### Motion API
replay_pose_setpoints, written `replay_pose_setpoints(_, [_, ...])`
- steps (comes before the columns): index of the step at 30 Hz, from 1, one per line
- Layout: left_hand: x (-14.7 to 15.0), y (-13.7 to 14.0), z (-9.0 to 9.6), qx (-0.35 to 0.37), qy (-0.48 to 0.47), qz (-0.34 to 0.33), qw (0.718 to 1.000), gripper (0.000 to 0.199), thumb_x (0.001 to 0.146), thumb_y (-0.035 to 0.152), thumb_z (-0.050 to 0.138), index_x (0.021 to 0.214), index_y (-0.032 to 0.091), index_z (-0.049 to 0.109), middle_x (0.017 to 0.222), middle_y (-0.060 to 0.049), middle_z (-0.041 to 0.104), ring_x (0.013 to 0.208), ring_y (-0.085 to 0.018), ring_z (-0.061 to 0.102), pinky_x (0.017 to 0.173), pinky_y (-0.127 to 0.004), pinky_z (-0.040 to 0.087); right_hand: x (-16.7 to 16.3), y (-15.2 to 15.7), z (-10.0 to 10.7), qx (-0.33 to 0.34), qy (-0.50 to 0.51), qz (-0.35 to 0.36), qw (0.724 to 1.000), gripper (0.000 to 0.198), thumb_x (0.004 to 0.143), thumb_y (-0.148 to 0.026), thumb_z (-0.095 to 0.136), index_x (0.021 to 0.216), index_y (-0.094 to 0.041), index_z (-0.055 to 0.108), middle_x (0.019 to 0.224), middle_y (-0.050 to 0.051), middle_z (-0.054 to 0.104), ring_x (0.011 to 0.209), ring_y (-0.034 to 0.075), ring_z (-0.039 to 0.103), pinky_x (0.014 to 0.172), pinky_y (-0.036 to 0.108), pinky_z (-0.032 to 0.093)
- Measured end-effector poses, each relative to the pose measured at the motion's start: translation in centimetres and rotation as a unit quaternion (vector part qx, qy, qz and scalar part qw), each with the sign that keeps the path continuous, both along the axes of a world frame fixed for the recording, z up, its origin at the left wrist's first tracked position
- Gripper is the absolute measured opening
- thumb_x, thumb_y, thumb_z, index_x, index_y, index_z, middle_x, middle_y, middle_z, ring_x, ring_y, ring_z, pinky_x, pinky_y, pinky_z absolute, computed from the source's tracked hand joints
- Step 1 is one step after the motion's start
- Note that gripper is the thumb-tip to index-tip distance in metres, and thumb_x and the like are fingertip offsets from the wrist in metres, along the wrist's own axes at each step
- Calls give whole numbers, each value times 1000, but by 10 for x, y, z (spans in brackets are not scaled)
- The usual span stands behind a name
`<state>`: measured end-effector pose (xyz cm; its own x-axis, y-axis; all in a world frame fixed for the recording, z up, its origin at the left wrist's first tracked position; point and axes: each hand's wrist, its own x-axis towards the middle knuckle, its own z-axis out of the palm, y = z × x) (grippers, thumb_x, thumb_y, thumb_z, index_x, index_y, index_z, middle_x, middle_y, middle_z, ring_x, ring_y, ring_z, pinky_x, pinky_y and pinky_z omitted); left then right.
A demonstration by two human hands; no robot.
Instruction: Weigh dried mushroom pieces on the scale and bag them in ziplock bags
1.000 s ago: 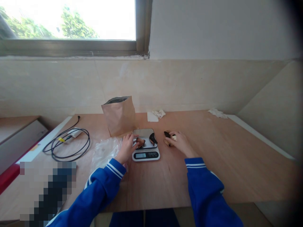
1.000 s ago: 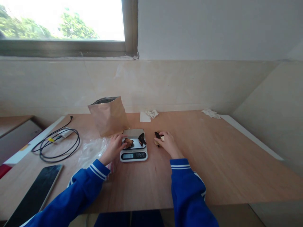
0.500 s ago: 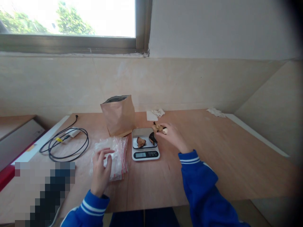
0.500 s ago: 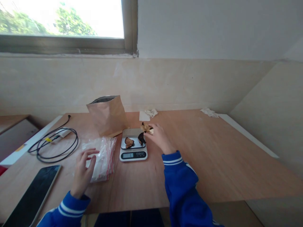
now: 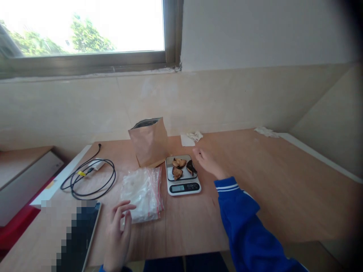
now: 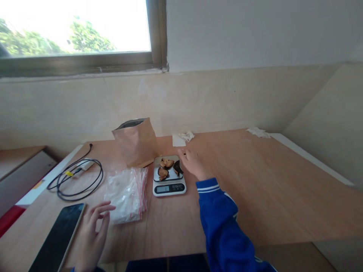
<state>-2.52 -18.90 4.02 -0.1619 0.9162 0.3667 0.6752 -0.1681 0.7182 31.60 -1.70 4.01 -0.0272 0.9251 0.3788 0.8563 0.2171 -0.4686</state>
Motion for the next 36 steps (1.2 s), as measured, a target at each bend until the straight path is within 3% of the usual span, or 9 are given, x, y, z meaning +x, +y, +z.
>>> replay_pose_setpoints(3, [11,4,-2,1,15,-62,998,19,91,32,46,92,24,63,104,-8,60,96,-24,60,67,-33,56,25,-10,-28,5,4,-79,997,33,96,-22,31,107,-12,60,105,17,66,101,25,60,88,37,43])
replay_pose_setpoints(6, [27,11,-5,-7,43,-143,989,20,92,26,44,93,25,64,100,-7,61,97,-23,61,83,-37,53,40,-22,-56,23,-23,-95,995,32,93,-24,38,116,-13,56,110,15,63,106,27,56,92,40,40])
replay_pose_setpoints(10, [43,29,-8,11,74,-138,988,20,92,24,43,97,24,62,102,-7,61,100,-23,59,90,-41,49,46,-34,-75,37,-32,-114,992,35,94,-33,38,119,-15,55,107,14,61,102,28,54,90,41,40])
replay_pose_setpoints(17, [43,67,-36,20,178,-73,981,25,92,23,41,109,18,58,118,-11,61,107,-26,60,89,-43,49,44,-35,-80,46,-53,-186,980,41,93,-46,44,116,-14,55,110,16,56,100,30,51,86,43,40])
replay_pose_setpoints(21, [40,71,-53,-13,215,-59,975,30,96,26,35,116,18,56,126,-12,60,113,-26,58,92,-44,48,46,-33,-87,81,0,-195,978,40,93,-47,41,111,-15,56,108,15,56,102,30,51,87,44,40])
replay_pose_setpoints(25, [38,70,-56,-22,210,-62,975,38,95,34,40,127,17,52,129,-13,58,118,-28,55,96,-48,46,49,-32,-90,123,53,-204,970,38,94,-43,36,107,-14,57,104,16,55,101,30,51,87,46,40])
replay_pose_setpoints(31, [33,73,-55,5,174,-67,982,28,92,33,47,112,20,62,109,-9,67,102,-27,62,87,-47,51,48,-44,-85,163,76,-217,959,32,92,-38,39,106,-15,57,105,16,52,100,30,50,87,47,41])
replay_pose_setpoints(36, [34,70,-52,105,82,-49,990,21,91,32,51,99,21,65,96,-7,69,91,-24,64,82,-43,53,40,-66,-76,196,94,-192,957,24,91,-32,41,101,-17,57,102,14,55,100,29,51,90,48,41])
